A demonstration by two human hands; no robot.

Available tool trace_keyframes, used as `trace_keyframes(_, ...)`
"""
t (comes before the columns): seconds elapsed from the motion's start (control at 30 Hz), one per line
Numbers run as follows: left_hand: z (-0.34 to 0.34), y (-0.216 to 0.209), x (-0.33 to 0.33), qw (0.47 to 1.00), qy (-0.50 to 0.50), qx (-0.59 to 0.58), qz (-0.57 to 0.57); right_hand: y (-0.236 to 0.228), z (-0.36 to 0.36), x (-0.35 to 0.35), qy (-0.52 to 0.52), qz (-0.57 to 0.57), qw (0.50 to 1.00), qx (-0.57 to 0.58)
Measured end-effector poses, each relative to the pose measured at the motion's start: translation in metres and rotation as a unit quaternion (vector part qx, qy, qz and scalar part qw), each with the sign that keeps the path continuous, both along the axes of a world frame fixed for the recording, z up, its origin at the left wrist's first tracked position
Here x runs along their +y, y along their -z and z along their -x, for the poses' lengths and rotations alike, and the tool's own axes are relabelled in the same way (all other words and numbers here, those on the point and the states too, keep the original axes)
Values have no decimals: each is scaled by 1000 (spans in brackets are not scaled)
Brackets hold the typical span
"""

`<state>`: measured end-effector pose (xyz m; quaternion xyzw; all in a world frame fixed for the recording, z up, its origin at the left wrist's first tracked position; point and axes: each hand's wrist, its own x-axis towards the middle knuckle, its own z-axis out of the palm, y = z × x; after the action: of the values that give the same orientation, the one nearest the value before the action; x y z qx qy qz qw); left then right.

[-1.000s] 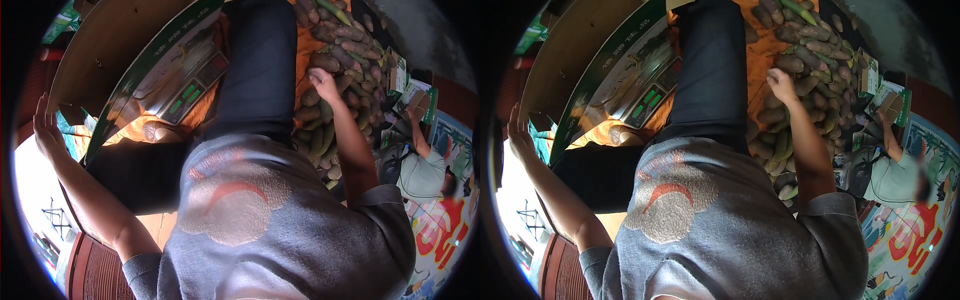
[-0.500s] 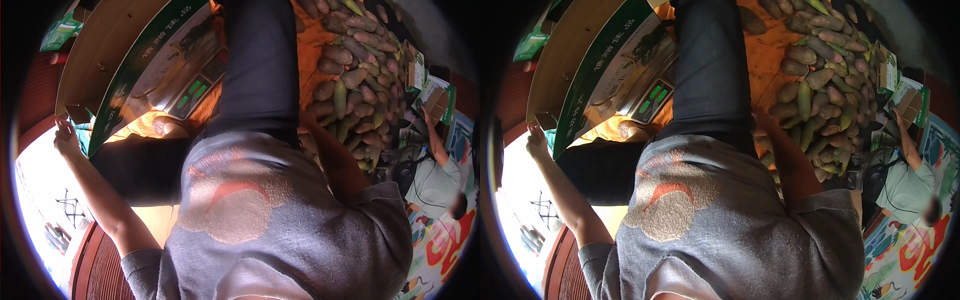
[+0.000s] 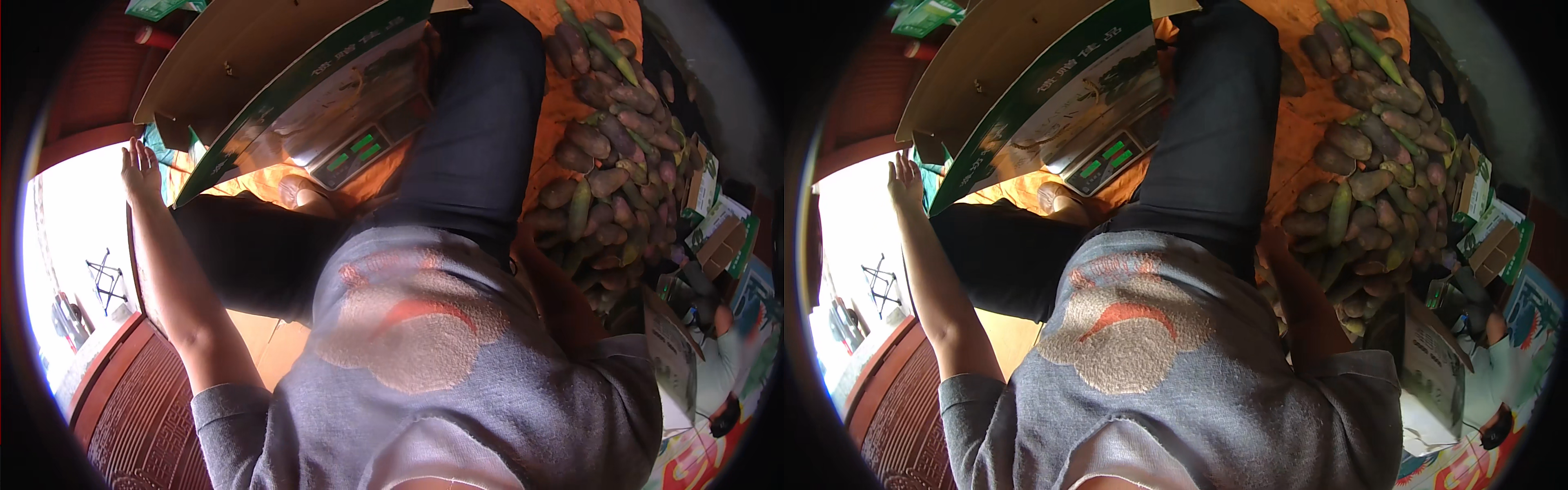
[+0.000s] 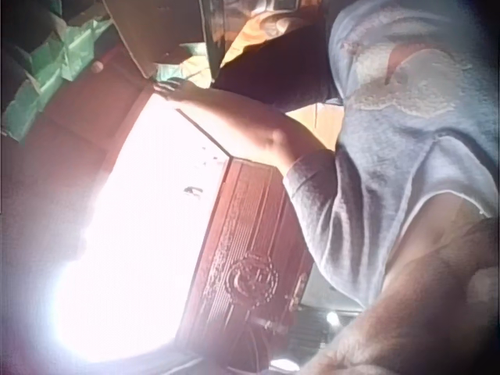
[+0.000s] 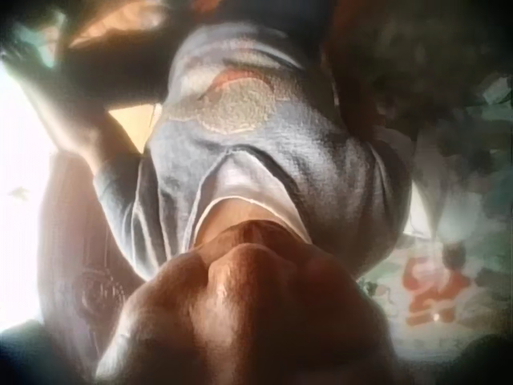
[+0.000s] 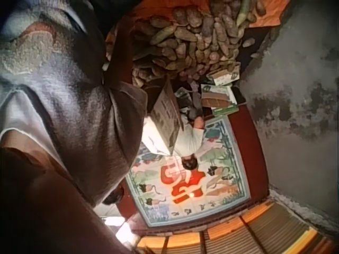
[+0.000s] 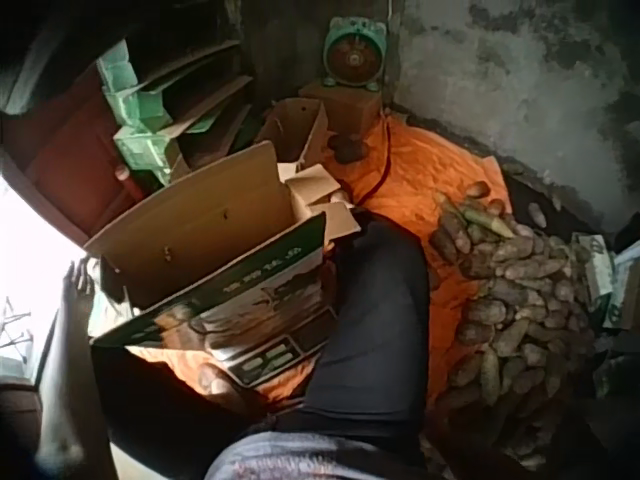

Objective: Sorting and packing sweet potatoes into cardboard boxes while using a digital scale.

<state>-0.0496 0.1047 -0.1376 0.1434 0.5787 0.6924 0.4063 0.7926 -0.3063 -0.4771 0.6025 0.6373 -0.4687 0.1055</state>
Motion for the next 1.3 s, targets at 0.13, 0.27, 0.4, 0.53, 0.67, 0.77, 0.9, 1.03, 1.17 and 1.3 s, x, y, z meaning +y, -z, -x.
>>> trace_keyframes(0.13,-5,17,-46,997,-70,-31,-1,67,-77,-23,250,-97,878,396)
trace_keyframes(0.27,-52,-9,0,998,-58,8,-6,23,-21,-14,14,-29,999,-16)
trace_keyframes(0.4,-50,-14,-4,997,-73,3,-12,-90,31,53,-252,104,898,-346)
trace_keyframes(0.53,-49,-18,-22,996,-83,14,-13,-178,54,136,-211,229,870,-382)
trace_keyframes(0.67,-67,-32,-17,996,-53,52,-39,-230,38,184,-114,286,906,-292)
trace_keyframes(0.77,-81,-46,-9,996,-32,71,-50,-225,-19,187,115,201,941,-245)
trace_keyframes(0.9,-105,-65,-5,990,45,128,-46,-263,-53,238,468,28,872,-144)
trace_keyframes(1.03,-111,-72,-1,965,137,209,-75,-368,-25,328,474,-136,867,-69)
trace_keyframes(1.17,-124,-78,2,921,226,311,-72,-474,41,407,345,-271,898,45)
trace_keyframes(1.3,-129,-77,9,883,303,358,-22,-542,137,461,169,-309,930,107)
